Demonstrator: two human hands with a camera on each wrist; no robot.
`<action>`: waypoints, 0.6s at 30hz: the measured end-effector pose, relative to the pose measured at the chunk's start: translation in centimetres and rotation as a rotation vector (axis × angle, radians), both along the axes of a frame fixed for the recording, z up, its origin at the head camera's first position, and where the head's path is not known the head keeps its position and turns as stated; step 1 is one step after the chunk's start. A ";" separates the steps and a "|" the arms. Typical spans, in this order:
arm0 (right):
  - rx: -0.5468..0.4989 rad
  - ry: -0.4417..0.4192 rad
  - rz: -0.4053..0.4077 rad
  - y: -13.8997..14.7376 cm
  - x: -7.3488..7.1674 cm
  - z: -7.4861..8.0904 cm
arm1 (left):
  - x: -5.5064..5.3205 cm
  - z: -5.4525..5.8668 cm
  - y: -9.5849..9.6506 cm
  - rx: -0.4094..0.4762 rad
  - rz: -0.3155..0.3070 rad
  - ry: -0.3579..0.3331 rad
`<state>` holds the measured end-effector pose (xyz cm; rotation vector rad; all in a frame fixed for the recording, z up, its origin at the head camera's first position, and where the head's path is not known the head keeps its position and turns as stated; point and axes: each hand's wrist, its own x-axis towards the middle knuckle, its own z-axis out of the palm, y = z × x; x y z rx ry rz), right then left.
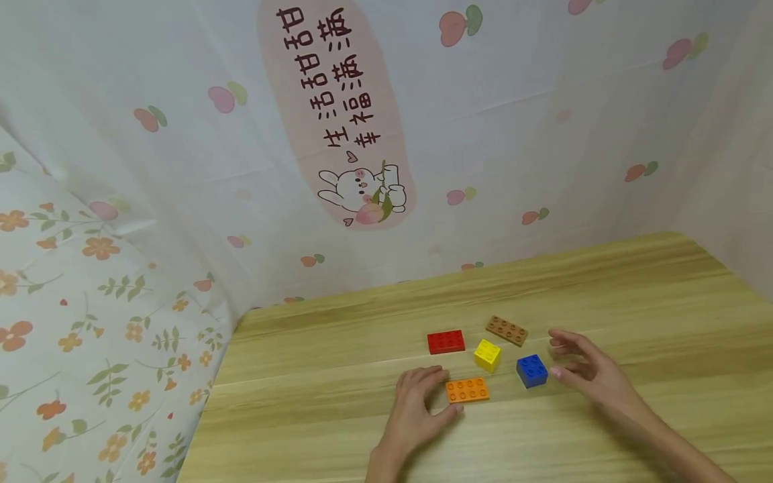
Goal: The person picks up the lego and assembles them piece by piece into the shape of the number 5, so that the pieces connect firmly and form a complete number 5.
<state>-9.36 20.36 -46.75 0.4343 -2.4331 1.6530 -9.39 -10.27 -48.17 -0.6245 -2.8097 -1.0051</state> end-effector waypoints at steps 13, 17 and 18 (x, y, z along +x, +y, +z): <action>0.093 -0.120 -0.112 -1.9 0.8 -0.6 | -0.3 -1.5 2.0 0.227 0.057 0.004; 0.106 -0.118 -0.155 -2.5 0.7 -1.2 | -0.5 -1.6 2.3 0.235 0.074 -0.024; 0.108 -0.118 -0.165 -2.6 0.7 -1.3 | -0.5 -1.6 2.3 0.233 0.079 -0.026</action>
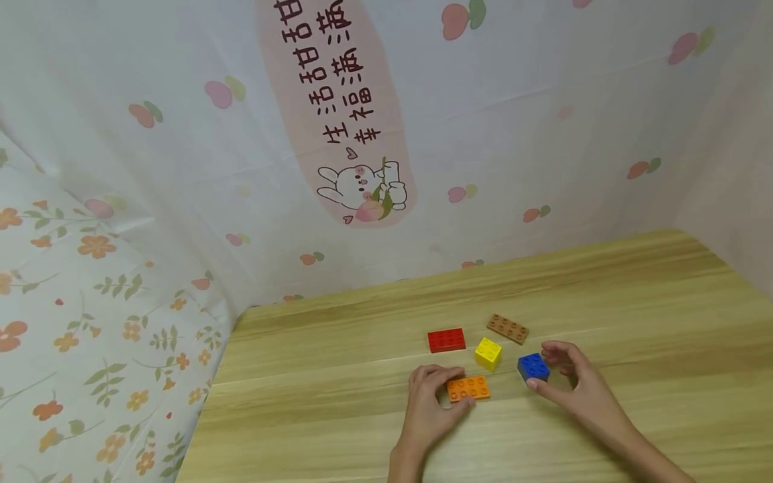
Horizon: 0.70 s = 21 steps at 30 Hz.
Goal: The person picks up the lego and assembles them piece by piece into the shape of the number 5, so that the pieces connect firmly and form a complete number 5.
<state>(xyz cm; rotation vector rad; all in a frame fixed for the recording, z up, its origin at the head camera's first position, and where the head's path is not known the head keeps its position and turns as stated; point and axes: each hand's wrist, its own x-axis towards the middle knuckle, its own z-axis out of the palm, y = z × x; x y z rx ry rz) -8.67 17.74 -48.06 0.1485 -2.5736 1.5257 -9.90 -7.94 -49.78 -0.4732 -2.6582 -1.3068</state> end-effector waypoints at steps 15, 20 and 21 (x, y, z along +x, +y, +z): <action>0.078 0.026 -0.112 -1.5 -0.3 -0.6 | -0.2 0.2 -0.3 0.021 -0.006 -0.013; 0.122 0.044 -0.132 -1.6 -0.3 -0.7 | -0.3 0.1 -0.4 -0.023 -0.019 -0.001; 0.120 0.044 -0.129 -1.6 -0.4 -0.7 | -0.3 0.1 -0.3 -0.031 -0.020 -0.002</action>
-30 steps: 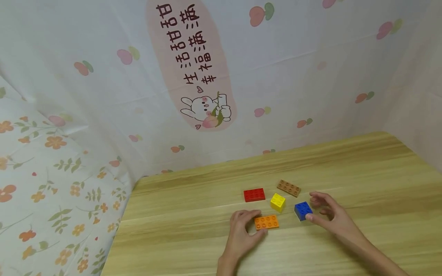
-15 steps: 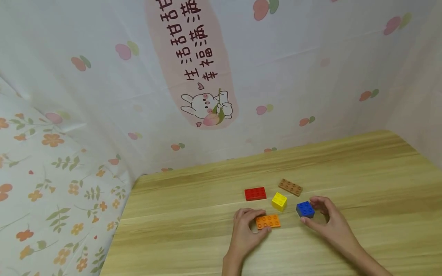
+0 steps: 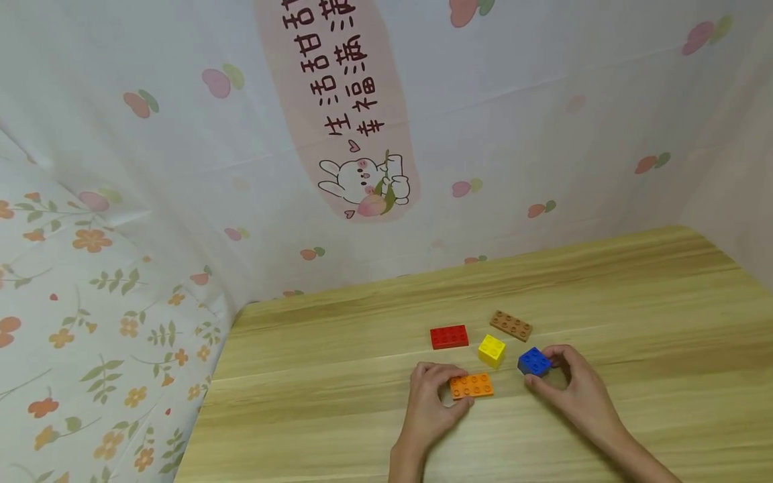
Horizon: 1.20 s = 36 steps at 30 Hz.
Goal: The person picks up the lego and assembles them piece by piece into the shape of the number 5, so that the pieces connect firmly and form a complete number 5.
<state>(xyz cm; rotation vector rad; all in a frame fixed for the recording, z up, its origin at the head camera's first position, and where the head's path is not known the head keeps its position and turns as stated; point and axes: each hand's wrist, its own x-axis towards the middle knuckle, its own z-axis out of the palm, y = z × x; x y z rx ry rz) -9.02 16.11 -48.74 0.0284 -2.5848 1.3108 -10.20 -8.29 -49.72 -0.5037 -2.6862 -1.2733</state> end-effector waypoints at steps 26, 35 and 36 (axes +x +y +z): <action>-0.124 0.072 0.157 -0.8 0.1 1.6 | 0.1 -0.1 -0.1 -0.067 -0.012 0.019; -0.091 0.085 0.311 -2.1 -1.0 2.7 | 0.0 0.1 0.0 -0.075 -0.017 0.040; -0.093 0.089 0.323 -2.1 -1.0 2.7 | 0.0 0.1 0.0 -0.075 -0.018 0.041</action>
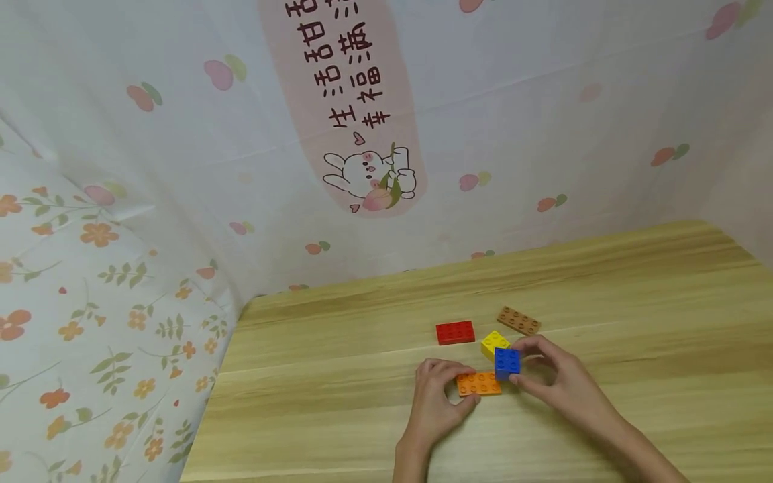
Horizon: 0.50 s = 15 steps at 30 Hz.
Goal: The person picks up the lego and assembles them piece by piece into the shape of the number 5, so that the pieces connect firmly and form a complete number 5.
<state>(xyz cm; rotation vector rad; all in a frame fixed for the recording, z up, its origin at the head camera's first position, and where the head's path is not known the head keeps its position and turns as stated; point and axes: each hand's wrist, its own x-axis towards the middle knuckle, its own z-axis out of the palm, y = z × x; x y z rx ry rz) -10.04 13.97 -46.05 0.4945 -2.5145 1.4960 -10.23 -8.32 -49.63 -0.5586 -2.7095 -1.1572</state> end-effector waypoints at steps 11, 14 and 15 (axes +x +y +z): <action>-0.040 0.007 0.079 -0.4 0.0 -0.2 | -0.1 -0.3 0.0 0.018 -0.014 0.040; -0.041 0.017 0.090 -0.4 0.0 -0.3 | -0.1 -0.2 0.0 0.019 -0.015 0.032; -0.040 0.020 0.092 -0.4 0.0 -0.3 | -0.1 -0.2 0.0 0.020 -0.015 0.030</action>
